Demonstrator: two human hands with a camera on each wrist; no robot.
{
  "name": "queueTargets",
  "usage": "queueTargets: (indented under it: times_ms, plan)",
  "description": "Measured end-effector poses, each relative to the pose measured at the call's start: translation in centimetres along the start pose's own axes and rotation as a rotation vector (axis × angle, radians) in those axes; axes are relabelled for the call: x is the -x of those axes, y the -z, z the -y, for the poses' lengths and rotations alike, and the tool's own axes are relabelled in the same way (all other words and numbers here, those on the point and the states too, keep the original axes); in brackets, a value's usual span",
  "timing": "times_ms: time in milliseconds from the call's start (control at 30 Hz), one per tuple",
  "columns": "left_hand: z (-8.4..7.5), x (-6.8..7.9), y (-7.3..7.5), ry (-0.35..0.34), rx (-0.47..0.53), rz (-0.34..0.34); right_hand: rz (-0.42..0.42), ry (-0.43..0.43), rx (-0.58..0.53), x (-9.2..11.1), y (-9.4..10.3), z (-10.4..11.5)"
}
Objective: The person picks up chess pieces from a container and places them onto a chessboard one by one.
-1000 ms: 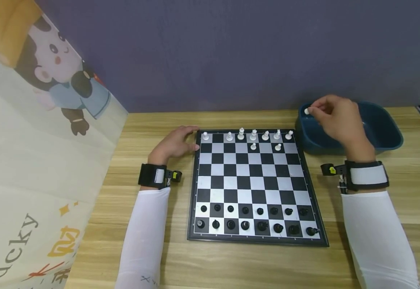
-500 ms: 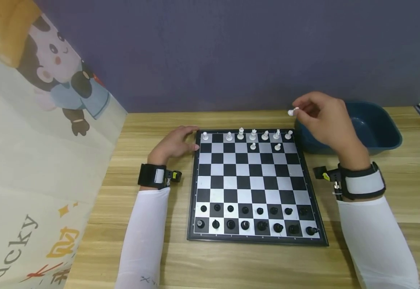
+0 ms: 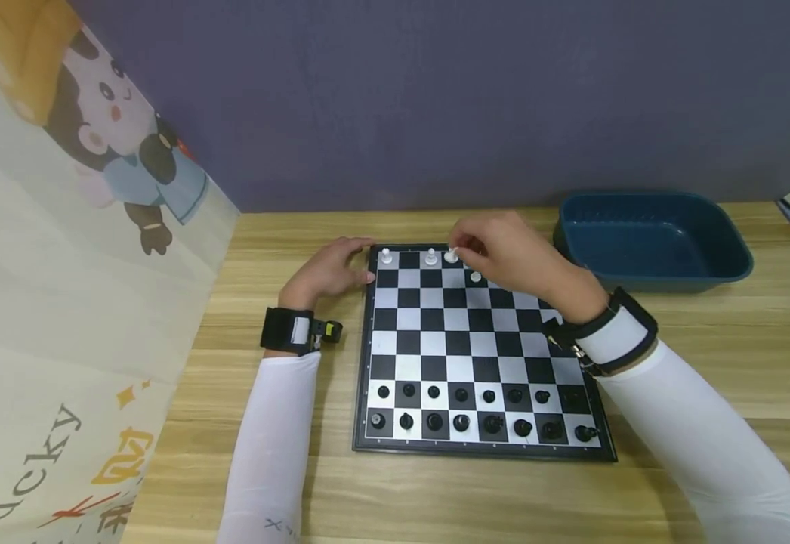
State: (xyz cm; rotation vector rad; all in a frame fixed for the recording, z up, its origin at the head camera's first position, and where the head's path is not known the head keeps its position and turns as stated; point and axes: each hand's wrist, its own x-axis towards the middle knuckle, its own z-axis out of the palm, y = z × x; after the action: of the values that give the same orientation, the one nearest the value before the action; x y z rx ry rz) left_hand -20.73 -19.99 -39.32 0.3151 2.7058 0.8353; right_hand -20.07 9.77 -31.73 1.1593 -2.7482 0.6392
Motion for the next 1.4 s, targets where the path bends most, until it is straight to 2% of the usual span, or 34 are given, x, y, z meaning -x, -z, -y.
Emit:
queueTargets:
  times_ms: [167, 333, 500, 633, 700, 800, 1000, 1100, 1200, 1300, 1400]
  plan:
    - [-0.1, -0.3, -0.1, -0.003, 0.001, 0.0, 0.123, 0.016, 0.032, -1.9, -1.7, 0.5]
    - [-0.3, -0.5, -0.2, 0.002, -0.002, 0.001, 0.225, 0.007, 0.066, -2.6, -3.6, -0.1]
    - [-0.4, -0.6, -0.3, -0.007, -0.011, -0.003, 0.252, 0.009, 0.139, -2.6, -5.0, -0.8]
    - [-0.5, -0.5, -0.3, -0.013, -0.006, -0.001, 0.269, -0.025, 0.142, -2.4, -5.0, -0.9]
    - [-0.5, -0.5, -0.3, -0.013, -0.007, -0.001, 0.256, -0.043, 0.111, -2.2, -4.4, -1.0]
    - [-0.6, -0.5, -0.3, -0.016, -0.008, -0.001, 0.195, -0.078, 0.069, -1.8, -2.9, -1.5]
    - [-0.5, -0.6, -0.1, -0.026, -0.01, 0.007, -0.015, -0.179, 0.032, 0.2, 0.7, -4.2]
    - [-0.4, -0.3, 0.0, -0.017, -0.015, 0.003, -0.14, -0.261, -0.004, 1.8, 2.3, -6.3]
    - [-0.3, 0.0, 0.0, -0.004, -0.011, 0.003, -0.252, -0.382, -0.065, 3.9, 3.8, -8.5]
    - [-0.2, 0.3, 0.2, -0.003, -0.005, 0.009, -0.282, -0.522, -0.098, 6.0, 4.5, -10.8]
    - [0.0, 0.4, 0.4, -0.007, -0.005, 0.013, -0.193, -0.629, -0.097, 7.3, 4.3, -12.7]
